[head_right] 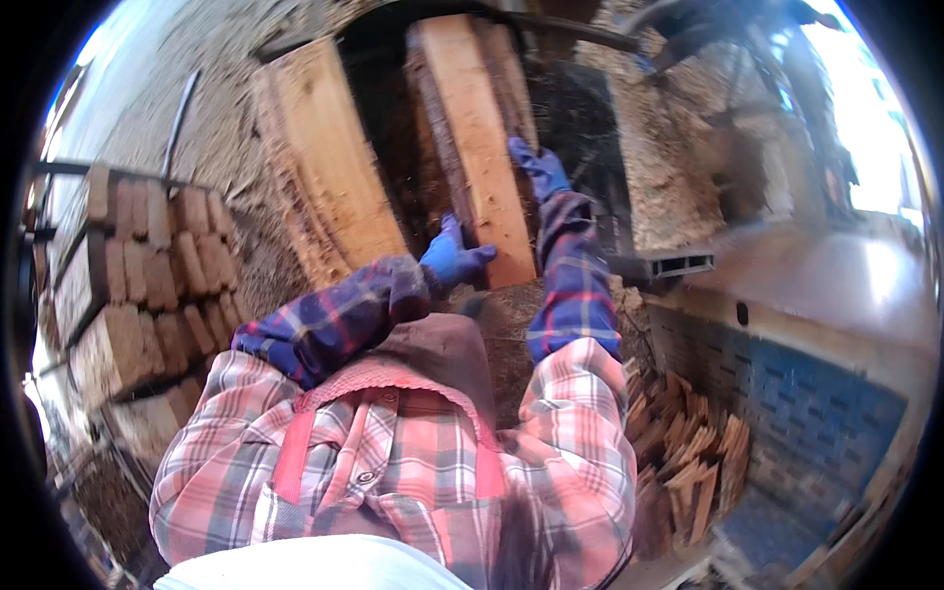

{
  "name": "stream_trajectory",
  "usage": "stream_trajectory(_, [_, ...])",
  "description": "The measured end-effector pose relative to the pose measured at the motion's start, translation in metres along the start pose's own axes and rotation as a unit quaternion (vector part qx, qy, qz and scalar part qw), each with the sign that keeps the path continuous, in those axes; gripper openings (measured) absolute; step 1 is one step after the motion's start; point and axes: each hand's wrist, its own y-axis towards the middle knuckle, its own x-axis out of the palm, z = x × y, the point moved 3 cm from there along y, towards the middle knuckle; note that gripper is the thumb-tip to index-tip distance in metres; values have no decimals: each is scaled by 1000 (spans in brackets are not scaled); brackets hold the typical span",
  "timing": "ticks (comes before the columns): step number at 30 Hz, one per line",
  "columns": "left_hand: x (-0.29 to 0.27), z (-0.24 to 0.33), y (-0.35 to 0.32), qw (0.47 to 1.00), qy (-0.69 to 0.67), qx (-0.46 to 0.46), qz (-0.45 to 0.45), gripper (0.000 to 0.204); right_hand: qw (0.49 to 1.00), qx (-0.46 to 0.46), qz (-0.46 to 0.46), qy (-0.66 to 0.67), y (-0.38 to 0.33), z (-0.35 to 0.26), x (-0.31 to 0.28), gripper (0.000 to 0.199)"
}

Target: The person repeatedly picks up cut lumber pieces from a saw table and stacks them into a growing pile on the floor. The person wears gloves and a plaid shirt while moving wood in a workshop environment.

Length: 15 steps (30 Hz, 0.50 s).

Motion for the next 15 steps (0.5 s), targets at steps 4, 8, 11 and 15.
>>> stream_trajectory(4, [29, -10, -51, 965, -186, -42, -182, 57, 994, -79, -52, 48, -36, 26, -28, 63])
stream_trajectory(8, [51, -101, -98, 897, -228, -180, -334, 42, 999, -36, -29, 17, -197, 49, -35, 67])
stream_trajectory(11, [64, -64, -113, 838, -435, -237, -230, 54, 987, -51, 118, -98, -328, 125, -60, 75])
stream_trajectory(15, [141, -96, -131, 878, -375, -140, -261, 70, 917, 74, 369, -131, -512, 182, -21, 83])
